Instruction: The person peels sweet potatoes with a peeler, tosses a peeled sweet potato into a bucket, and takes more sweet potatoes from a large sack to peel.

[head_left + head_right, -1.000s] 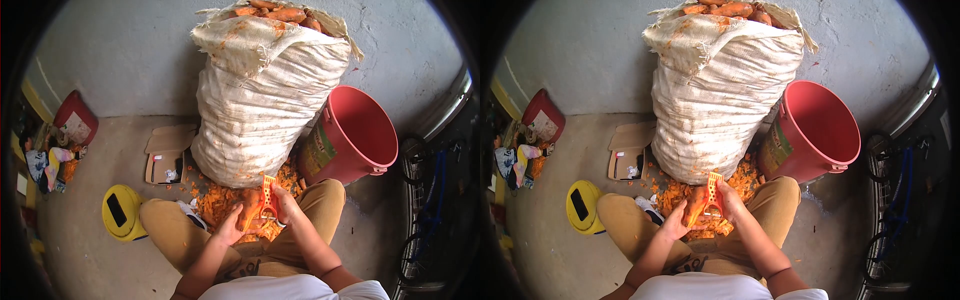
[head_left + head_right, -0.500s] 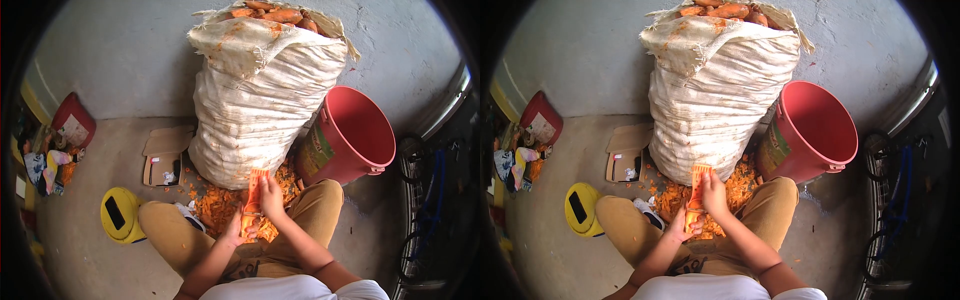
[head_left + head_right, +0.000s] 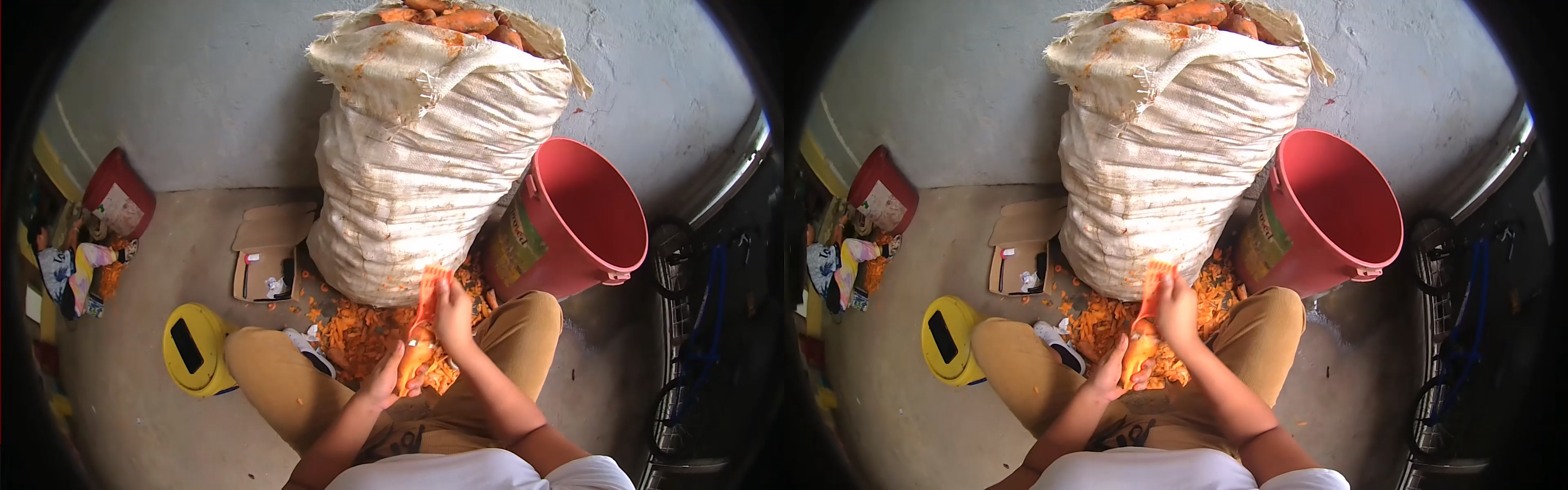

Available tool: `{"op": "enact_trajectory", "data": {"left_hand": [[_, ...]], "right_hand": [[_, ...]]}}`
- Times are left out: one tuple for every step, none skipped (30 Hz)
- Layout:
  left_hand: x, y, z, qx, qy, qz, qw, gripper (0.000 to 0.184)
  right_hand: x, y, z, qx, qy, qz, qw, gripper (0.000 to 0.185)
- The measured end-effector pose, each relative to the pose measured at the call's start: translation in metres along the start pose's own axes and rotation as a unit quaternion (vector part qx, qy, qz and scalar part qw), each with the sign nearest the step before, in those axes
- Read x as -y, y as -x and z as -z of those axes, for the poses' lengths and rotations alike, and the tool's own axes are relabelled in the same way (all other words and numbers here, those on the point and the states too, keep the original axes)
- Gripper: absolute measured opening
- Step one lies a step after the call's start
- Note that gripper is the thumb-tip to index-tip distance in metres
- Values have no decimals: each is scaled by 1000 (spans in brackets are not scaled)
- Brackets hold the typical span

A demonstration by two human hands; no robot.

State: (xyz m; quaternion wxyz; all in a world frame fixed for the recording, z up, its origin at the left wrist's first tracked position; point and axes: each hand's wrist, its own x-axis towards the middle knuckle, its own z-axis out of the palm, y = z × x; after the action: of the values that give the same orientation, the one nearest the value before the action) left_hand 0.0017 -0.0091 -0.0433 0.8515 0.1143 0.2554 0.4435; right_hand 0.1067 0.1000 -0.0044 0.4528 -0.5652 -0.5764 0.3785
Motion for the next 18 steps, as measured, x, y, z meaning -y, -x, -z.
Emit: {"op": "enact_trajectory", "data": {"left_hand": [[-2,4,-3,-7,-18,-10,1000,46],[-5,8,-10,-13,-36,-18,999,44],[-7,11,-14,-17,-55,-26,998,42],[-5,13,-15,3,-41,-12,999,44],[-4,13,-14,-3,-39,-27,999,44],[-4,11,-13,-9,-38,-46,998,43],[-3,8,-11,-16,-36,-65,997,42],[-4,4,0,-6,8,-34,999,45],[-5,2,6,-14,29,-9,999,44],[-6,0,11,-10,39,-1,999,43],[-9,-2,13,-6,47,6,999,43],[-12,-2,9,-27,50,0,998,43],[-15,-3,1,-48,52,-5,998,44],[-18,-4,-4,-68,53,-9,996,44],[-20,-5,-6,-48,71,-8,996,46],[-23,-5,-7,-27,89,-8,996,48],[-24,-6,-8,-7,109,-9,994,50],[-22,-8,-10,-42,79,-34,995,54]], "right_hand": [[0,-9,6,15,11,-92,996,27],[-7,-22,10,-46,22,-68,996,27],[-21,-37,12,-109,33,-44,992,27],[-41,-51,18,-123,-22,-56,991,27],[-54,-59,21,-134,-79,-66,986,27],[-30,-49,23,-111,-29,-42,992,27],[-5,-34,24,-45,-69,-59,995,27],[-2,-25,20,-19,-106,-77,991,28],[-2,-17,18,6,-143,-97,985,28],[-9,-14,13,-1,-207,-81,975,26],[-8,-11,12,10,-226,-103,969,26],[-5,-8,13,21,-246,-124,961,25],[-4,-5,13,30,-265,-145,953,25],[-4,-2,14,44,-275,-163,947,24],[-5,2,13,47,-279,-145,948,24],[-5,7,11,50,-283,-126,950,23],[-5,12,7,54,-286,-107,951,23],[-6,16,3,50,-281,-90,954,23]]}}
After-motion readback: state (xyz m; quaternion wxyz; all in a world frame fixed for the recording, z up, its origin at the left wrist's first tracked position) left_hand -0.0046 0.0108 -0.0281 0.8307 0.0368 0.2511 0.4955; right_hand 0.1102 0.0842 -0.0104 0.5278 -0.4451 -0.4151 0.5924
